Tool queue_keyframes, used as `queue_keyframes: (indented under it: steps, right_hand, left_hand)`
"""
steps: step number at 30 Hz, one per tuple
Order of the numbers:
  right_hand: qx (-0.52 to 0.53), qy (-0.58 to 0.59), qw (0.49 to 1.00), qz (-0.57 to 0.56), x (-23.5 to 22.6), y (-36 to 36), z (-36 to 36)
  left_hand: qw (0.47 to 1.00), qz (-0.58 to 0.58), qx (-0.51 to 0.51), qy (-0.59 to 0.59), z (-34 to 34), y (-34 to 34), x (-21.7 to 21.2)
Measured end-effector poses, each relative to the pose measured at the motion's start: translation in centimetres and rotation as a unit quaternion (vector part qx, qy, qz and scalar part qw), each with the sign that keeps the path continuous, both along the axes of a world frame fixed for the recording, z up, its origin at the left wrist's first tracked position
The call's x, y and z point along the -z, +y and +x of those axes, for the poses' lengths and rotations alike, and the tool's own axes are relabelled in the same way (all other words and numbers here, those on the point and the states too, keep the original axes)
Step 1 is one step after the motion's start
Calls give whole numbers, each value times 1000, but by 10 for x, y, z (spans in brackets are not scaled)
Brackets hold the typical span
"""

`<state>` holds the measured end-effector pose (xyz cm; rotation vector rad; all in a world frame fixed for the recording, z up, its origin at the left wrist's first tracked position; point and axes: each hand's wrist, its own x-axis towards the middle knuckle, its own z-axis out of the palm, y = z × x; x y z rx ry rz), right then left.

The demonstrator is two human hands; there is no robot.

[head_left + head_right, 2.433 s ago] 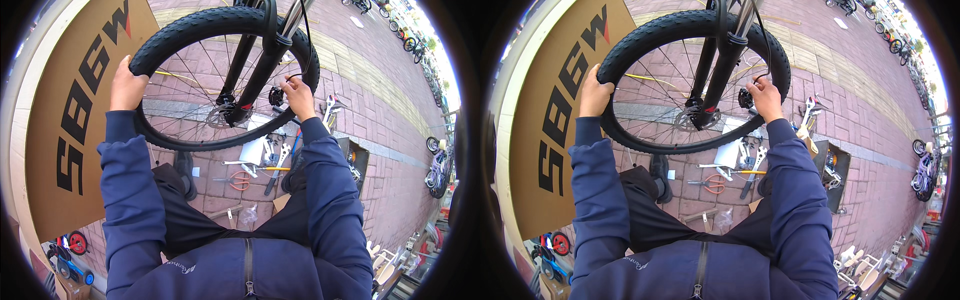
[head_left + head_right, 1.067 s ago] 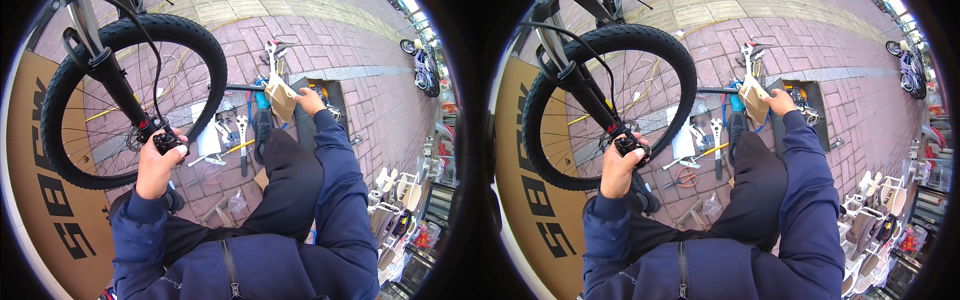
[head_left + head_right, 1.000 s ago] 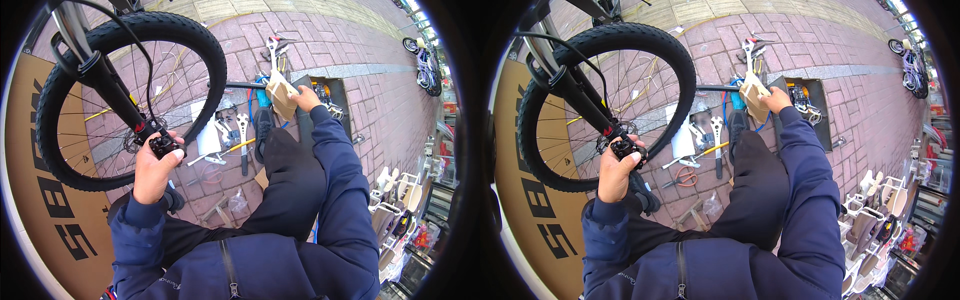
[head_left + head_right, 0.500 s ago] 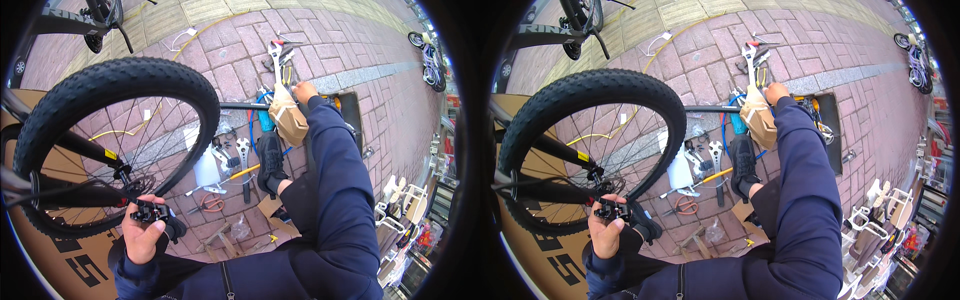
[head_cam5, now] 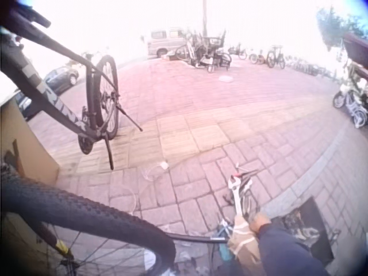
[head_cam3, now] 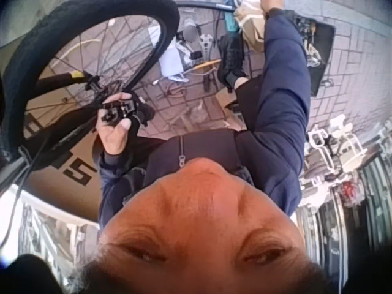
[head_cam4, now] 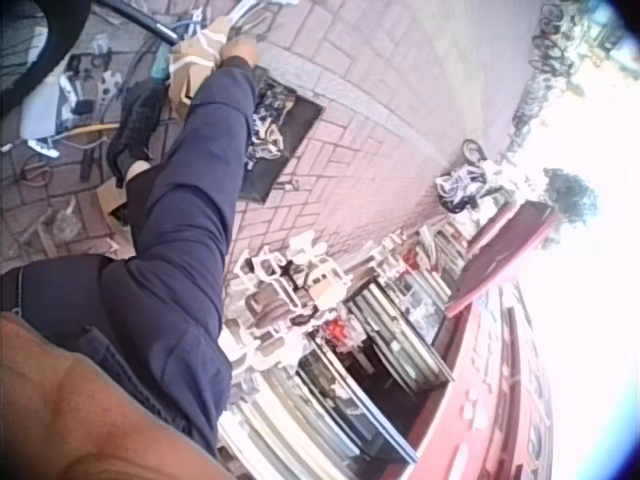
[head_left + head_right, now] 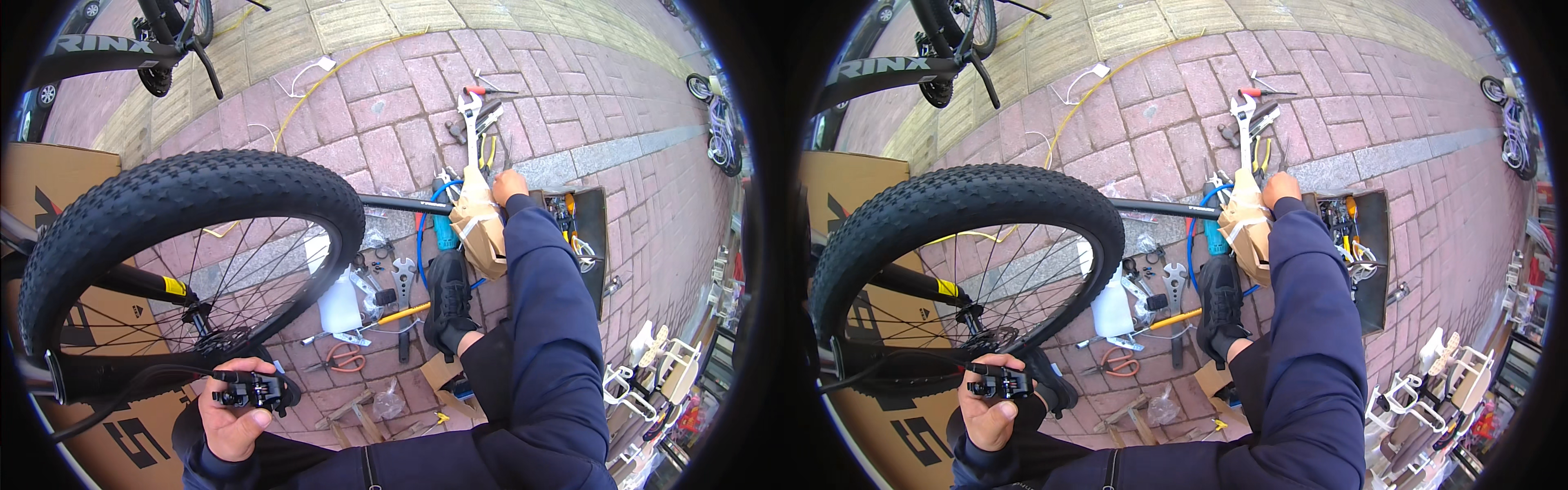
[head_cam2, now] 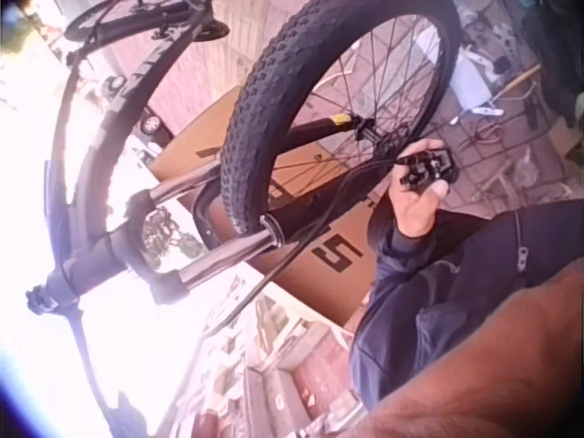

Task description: The person installs the front wheel onto the bicycle fork, secures it with a quick-release skewer, and routes the brake cable through the fork and caliper. The person then tightens the brake cable using a screwdriver.

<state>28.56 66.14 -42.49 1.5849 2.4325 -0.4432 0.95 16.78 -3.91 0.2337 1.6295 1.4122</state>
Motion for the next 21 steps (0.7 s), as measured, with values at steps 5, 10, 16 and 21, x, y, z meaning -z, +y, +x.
queue_keyframes:
  steps: [5,10,16,21]
  right_hand:
    - [41,87,995,23,-137,-23,-16]
    - [-52,124,987,93,-267,-88,-31]
    - [-150,224,962,41,-402,-225,-49]
    - [-77,397,820,-404,-455,-349,-75]
  left_hand:
    - [999,40,0,-18,10,-24,-17]
    - [991,130,18,17,16,-53,-26]
    - [979,200,41,-21,12,-70,-20]
    - [926,300,207,-101,11,-60,-17]
